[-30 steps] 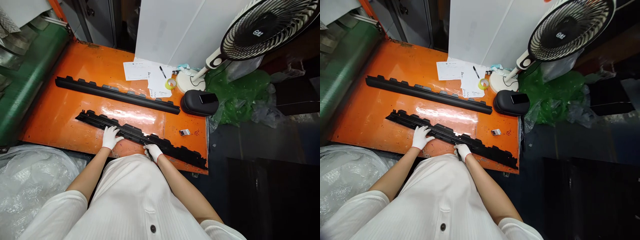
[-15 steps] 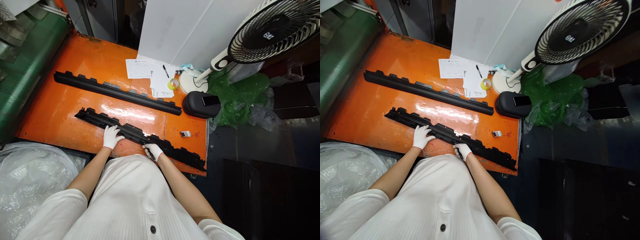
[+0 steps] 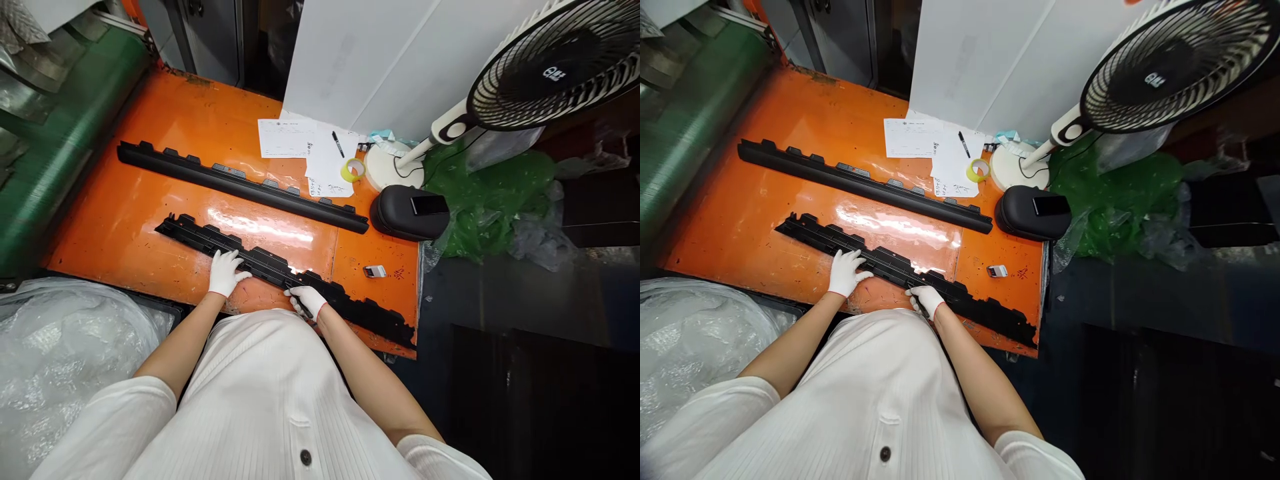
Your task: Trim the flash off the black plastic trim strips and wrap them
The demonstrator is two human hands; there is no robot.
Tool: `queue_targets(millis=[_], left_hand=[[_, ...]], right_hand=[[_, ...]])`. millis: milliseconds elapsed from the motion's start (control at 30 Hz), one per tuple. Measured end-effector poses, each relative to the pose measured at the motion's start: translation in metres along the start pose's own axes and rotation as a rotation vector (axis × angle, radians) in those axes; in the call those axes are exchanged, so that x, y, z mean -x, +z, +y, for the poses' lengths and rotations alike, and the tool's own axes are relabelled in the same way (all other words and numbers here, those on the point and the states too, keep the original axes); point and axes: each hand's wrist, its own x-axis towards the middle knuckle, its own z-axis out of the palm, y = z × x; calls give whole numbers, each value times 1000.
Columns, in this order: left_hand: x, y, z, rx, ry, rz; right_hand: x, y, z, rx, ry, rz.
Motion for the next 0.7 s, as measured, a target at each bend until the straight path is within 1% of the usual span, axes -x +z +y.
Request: queue_targets(millis=[133,233,367,433,500,600,633,700], left_hand=[[0,-1,0,-2,1,-14],[0,-1,0,-19,6,-21],[0,-1,0,-13,3,-21],[1,-1,-1,-6,-2,-21],[1,-1,-1,-2,-4,-22],[2,0,0,-10,-5,-17],[2,-1,0,-15,-5,-16],[2,-1,1,-21,-3,-18]], right_hand=[[-3,-5,-1,49,-19,-50],[-2,-12,0,84,-67,-92],[9,-28,9,151,-139,-181],[15,-36,17,196,-196,-189],[17,-41,25,256,-304,-107],[16,-42,34,366,-484,78],[14,-41,36,398,-524,118],[11,-38,39,449,-579,156]])
